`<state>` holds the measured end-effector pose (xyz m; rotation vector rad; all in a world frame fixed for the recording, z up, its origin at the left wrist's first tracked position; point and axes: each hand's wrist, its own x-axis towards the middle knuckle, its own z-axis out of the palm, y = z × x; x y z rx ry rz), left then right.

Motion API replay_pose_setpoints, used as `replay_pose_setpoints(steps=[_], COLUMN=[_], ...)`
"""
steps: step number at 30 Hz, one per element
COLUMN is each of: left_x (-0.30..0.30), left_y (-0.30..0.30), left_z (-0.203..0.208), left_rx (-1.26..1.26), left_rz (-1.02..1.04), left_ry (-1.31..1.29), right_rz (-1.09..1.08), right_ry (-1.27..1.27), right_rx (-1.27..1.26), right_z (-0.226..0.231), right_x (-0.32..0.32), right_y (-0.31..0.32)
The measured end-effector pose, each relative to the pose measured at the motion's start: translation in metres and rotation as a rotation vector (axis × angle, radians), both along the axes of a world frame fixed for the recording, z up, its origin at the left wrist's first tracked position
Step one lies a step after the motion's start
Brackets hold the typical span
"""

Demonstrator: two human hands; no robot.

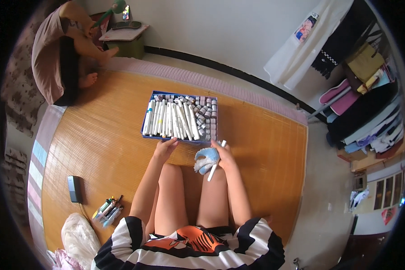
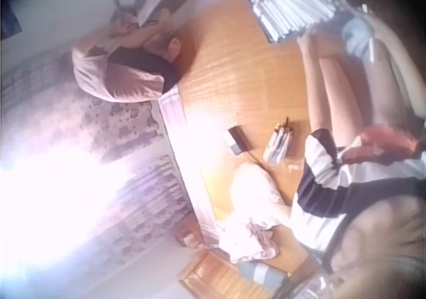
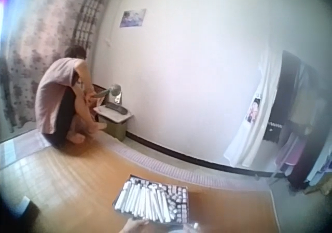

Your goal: The person cleans markers by wiping them with a cloth, then sorts and arranges markers from a storage box onto the mat by hand.

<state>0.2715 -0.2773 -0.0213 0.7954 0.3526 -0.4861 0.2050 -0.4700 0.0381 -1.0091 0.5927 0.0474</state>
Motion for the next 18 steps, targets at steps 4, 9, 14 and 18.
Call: replay_pose_setpoints(steps=[4,9,14,18], left_x=[-0.004,-0.051,-0.144,-0.210], left_y=[0.003,0.023,0.020,0.035], left_z=[-0.002,0.026,0.089,0.117], left_rx=[-0.007,0.329,0.516,0.251], left_rz=[0.126,-0.035,-0.348,-0.301], left_ry=[0.037,-0.339,-1.130,-0.632], right_rz=[0.076,-0.061,0.271,0.552], right_ry=[-0.084,-0.041,-0.109,-0.354], right_rx=[0.264,0.351,0.225,0.039], right_z=[0.017,0.042,0.055,0.070], right_x=[-0.006,-0.053,-0.111,-0.131], right_y=[-0.004,0.007,0.045,0.077])
